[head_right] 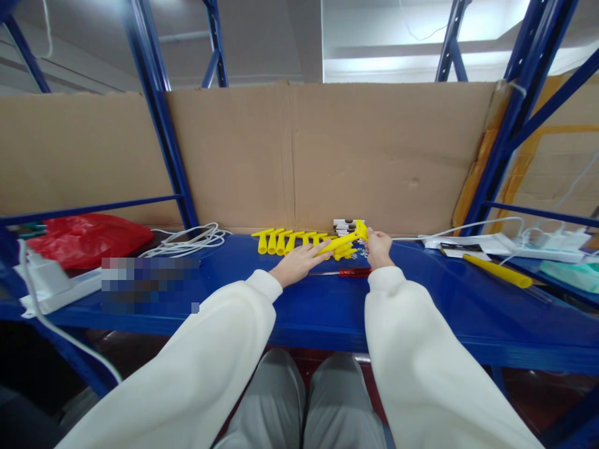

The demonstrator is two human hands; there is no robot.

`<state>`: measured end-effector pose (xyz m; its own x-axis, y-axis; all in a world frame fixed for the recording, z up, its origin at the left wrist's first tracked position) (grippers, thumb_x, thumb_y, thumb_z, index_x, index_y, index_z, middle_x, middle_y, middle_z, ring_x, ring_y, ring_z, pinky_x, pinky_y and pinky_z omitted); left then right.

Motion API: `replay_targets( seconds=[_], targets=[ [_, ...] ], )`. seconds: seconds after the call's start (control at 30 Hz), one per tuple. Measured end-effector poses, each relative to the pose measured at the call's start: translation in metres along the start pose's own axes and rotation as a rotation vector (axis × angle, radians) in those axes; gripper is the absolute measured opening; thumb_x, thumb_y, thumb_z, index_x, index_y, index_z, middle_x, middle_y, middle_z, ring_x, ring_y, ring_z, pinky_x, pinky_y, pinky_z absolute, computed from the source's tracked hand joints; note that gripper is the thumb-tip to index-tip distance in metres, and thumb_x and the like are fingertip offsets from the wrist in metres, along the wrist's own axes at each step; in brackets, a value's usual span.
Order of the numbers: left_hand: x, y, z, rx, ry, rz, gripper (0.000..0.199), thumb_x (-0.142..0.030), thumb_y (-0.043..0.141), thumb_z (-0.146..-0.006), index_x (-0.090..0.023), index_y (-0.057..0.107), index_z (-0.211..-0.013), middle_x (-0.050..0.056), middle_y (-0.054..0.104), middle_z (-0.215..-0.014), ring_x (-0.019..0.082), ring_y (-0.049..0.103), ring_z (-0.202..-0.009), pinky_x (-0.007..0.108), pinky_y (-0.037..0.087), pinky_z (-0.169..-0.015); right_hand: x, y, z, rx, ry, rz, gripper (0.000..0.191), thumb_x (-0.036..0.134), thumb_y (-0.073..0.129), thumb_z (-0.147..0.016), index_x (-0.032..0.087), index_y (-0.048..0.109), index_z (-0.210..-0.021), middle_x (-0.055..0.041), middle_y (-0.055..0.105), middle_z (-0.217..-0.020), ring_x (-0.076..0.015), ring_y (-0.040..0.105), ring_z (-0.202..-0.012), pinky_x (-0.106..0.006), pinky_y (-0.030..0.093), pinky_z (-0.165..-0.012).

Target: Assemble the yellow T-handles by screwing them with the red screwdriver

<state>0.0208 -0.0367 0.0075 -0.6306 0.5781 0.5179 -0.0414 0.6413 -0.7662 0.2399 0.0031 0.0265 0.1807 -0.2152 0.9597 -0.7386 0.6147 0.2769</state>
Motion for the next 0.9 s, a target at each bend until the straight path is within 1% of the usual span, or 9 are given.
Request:
replay_targets(
  seconds=[0.17, 0.33, 0.4, 0.5, 0.6, 0.67, 0.73, 0.8, 0.9],
  targets=[
    [0.001, 0.003, 0.001, -0.018, 0.020, 0.022, 0.060, -0.003, 0.043, -0.093, -0.027, 0.047, -0.147, 0.010, 0.037, -0.161, 0.021, 0.061, -0.118, 0.036, 0.051, -0.098, -0.002, -0.001, -0.005, -0.004, 0.038, -0.030, 0.035, 0.018, 0.061, -0.089, 0.023, 0.041, -0.061, 0.0063, 0.043, -0.042, -0.0066, 0.033, -0.034, -0.016, 0.026, -0.029],
    [0.002, 0.009, 0.000, -0.089, -0.024, 0.033, 0.064, 0.001, 0.039, -0.091, -0.025, 0.046, -0.149, 0.012, 0.037, -0.161, 0.022, 0.060, -0.120, 0.039, 0.050, -0.101, 0.001, 0.000, -0.004, 0.018, 0.026, -0.116, 0.029, 0.018, 0.062, -0.086, 0.023, 0.043, -0.065, 0.0055, 0.049, -0.043, -0.0069, 0.035, -0.034, -0.016, 0.026, -0.029],
    [0.004, 0.013, -0.001, -0.141, -0.057, 0.042, 0.066, 0.002, 0.038, -0.089, -0.023, 0.045, -0.150, 0.013, 0.038, -0.160, 0.024, 0.059, -0.121, 0.042, 0.049, -0.103, 0.003, 0.002, -0.001, 0.087, -0.010, -0.174, 0.023, 0.021, 0.061, -0.087, 0.022, 0.047, -0.068, 0.0037, 0.056, -0.048, -0.0064, 0.036, -0.034, -0.017, 0.028, -0.031],
    [0.013, 0.019, -0.001, -0.247, -0.148, 0.091, 0.066, 0.001, 0.038, -0.088, -0.020, 0.045, -0.150, 0.014, 0.039, -0.159, 0.025, 0.059, -0.118, 0.046, 0.046, -0.105, 0.007, 0.005, 0.004, 0.255, -0.101, -0.246, 0.019, 0.027, 0.061, -0.087, 0.020, 0.053, -0.071, 0.0001, 0.065, -0.056, -0.0062, 0.041, -0.035, -0.018, 0.032, -0.034],
    [0.029, 0.022, 0.002, -0.402, -0.362, 0.177, 0.063, -0.002, 0.037, -0.088, -0.018, 0.048, -0.147, 0.015, 0.042, -0.158, 0.028, 0.057, -0.123, 0.049, 0.044, -0.108, 0.007, 0.006, 0.007, 0.342, -0.161, -0.249, 0.017, 0.027, 0.063, -0.083, 0.017, 0.060, -0.070, -0.0015, 0.067, -0.059, -0.0057, 0.044, -0.036, -0.018, 0.034, -0.036],
    [0.043, 0.024, 0.007, -0.506, -0.573, 0.234, 0.062, -0.003, 0.037, -0.087, -0.018, 0.050, -0.146, 0.016, 0.046, -0.155, 0.030, 0.054, -0.129, 0.050, 0.043, -0.109, 0.006, 0.006, 0.007, 0.344, -0.169, -0.220, 0.014, 0.024, 0.066, -0.079, 0.016, 0.062, -0.069, -0.0015, 0.066, -0.057, -0.0057, 0.044, -0.036, -0.018, 0.033, -0.037],
    [0.055, 0.024, 0.014, -0.570, -0.789, 0.277, 0.062, -0.003, 0.038, -0.086, -0.018, 0.053, -0.144, 0.016, 0.050, -0.151, 0.030, 0.052, -0.132, 0.049, 0.041, -0.110, 0.004, 0.006, 0.006, 0.340, -0.164, -0.188, 0.011, 0.023, 0.069, -0.074, 0.017, 0.062, -0.067, -0.0006, 0.064, -0.055, -0.0060, 0.044, -0.037, -0.018, 0.032, -0.037],
    [0.065, 0.025, 0.022, -0.569, -0.978, 0.309, 0.060, -0.003, 0.037, -0.085, -0.016, 0.056, -0.141, 0.017, 0.052, -0.149, 0.030, 0.051, -0.134, 0.047, 0.042, -0.110, 0.003, 0.006, 0.006, 0.339, -0.158, -0.169, 0.009, 0.022, 0.069, -0.070, 0.017, 0.063, -0.067, -0.0001, 0.063, -0.054, -0.0063, 0.044, -0.037, -0.018, 0.032, -0.037],
    [0.073, 0.030, 0.032, -0.462, -1.201, 0.346, 0.057, -0.003, 0.035, -0.086, -0.012, 0.058, -0.138, 0.020, 0.051, -0.147, 0.031, 0.052, -0.132, 0.044, 0.045, -0.107, 0.003, 0.008, 0.008, 0.353, -0.160, -0.171, 0.006, 0.021, 0.066, -0.068, 0.016, 0.065, -0.065, -0.0009, 0.064, -0.054, -0.0064, 0.044, -0.038, -0.019, 0.033, -0.037]
  ],
)
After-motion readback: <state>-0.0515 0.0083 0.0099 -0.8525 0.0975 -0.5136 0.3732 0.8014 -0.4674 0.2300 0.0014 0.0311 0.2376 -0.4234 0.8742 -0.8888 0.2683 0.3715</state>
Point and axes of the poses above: each hand's wrist, its own z-axis away from the middle knuckle, its own y-axis out of the palm, x = y × z, the point moved 1 cm from there along -z, towards the middle knuckle
